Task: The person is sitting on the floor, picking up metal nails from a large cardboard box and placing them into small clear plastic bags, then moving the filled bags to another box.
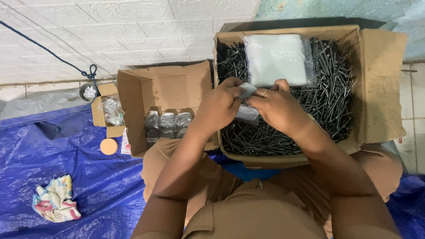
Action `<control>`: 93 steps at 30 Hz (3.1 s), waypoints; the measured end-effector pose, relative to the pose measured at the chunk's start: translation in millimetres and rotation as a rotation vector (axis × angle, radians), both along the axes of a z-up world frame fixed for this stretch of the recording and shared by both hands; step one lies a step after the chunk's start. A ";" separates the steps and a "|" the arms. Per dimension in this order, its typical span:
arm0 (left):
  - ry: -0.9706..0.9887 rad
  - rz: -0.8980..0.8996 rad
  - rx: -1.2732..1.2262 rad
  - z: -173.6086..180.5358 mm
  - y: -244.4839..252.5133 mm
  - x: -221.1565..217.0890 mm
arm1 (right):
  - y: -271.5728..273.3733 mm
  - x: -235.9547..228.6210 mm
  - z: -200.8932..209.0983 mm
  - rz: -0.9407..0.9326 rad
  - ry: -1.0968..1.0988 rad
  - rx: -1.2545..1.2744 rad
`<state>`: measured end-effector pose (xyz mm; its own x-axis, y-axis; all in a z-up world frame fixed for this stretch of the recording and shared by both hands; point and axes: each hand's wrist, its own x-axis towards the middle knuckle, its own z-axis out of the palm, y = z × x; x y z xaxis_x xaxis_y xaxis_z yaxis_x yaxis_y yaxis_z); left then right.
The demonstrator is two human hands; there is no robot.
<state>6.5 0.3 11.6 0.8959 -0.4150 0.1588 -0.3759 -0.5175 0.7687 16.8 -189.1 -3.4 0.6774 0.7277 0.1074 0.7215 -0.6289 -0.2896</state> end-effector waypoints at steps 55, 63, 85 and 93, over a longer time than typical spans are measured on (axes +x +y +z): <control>0.245 0.012 -0.027 52.0 -72.6 -60.7 | -87.4 -41.4 33.0 -0.284 0.471 0.470; 0.271 0.002 -0.112 72.6 -74.9 -59.8 | -88.6 -51.2 65.6 -0.237 0.391 0.352; -0.374 -0.250 0.520 68.9 -65.3 -37.7 | -130.2 -24.5 45.4 0.190 0.031 0.209; -0.618 -0.263 0.405 74.7 -55.5 -37.7 | -131.2 -21.5 47.9 0.200 -0.032 0.261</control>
